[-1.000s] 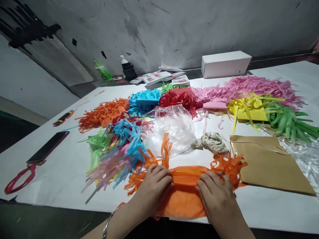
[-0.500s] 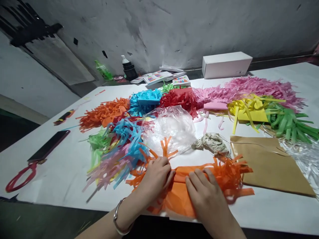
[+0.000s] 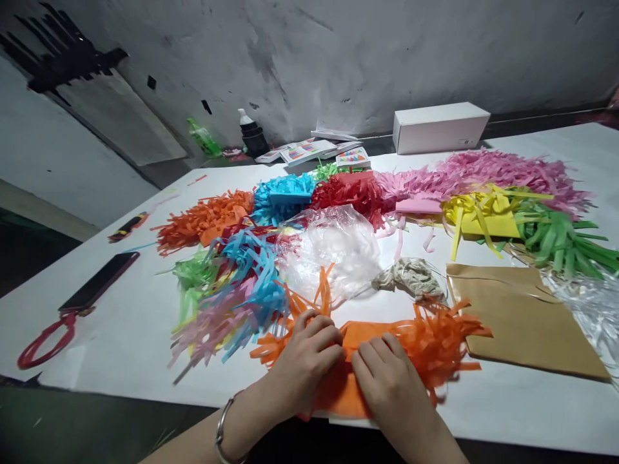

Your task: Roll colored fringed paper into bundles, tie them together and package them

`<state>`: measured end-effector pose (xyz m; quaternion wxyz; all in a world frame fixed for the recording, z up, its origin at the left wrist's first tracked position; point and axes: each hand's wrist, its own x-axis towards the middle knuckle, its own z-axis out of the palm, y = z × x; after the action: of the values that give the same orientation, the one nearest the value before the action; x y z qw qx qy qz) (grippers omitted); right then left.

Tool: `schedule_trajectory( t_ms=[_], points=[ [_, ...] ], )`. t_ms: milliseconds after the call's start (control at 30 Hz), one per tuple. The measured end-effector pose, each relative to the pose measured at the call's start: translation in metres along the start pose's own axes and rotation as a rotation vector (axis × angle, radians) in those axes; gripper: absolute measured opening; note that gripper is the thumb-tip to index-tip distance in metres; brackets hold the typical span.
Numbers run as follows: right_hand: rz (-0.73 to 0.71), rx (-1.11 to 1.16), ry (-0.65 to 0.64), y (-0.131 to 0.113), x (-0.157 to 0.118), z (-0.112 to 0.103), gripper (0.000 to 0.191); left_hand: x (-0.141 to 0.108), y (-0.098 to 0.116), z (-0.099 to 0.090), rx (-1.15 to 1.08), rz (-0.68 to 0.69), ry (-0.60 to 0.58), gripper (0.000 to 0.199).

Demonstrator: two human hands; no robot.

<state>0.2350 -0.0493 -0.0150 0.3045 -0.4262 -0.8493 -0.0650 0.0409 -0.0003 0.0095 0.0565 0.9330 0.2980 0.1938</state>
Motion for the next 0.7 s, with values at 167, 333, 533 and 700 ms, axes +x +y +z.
schedule_trajectory(
  t_ms=[167, 333, 533, 700],
  points=[
    [0.030, 0.064, 0.058, 0.020, -0.028, -0.009, 0.034, -0.012, -0.008, -0.003, -0.058, 0.005, -0.025, 0.011],
    [0.166, 0.002, 0.013, 0.024, -0.037, -0.016, 0.030, -0.019, -0.004, -0.005, -0.112, -0.124, 0.004, 0.013],
    [0.315, -0.224, -0.119, 0.022, -0.021, -0.008, 0.032, -0.008, 0.006, -0.010, -0.018, -0.368, -0.083, 0.012],
    [0.287, -0.278, -0.066, 0.021, -0.007, -0.011, 0.026, 0.002, 0.007, -0.008, 0.027, -0.433, -0.176, 0.008]
  ],
)
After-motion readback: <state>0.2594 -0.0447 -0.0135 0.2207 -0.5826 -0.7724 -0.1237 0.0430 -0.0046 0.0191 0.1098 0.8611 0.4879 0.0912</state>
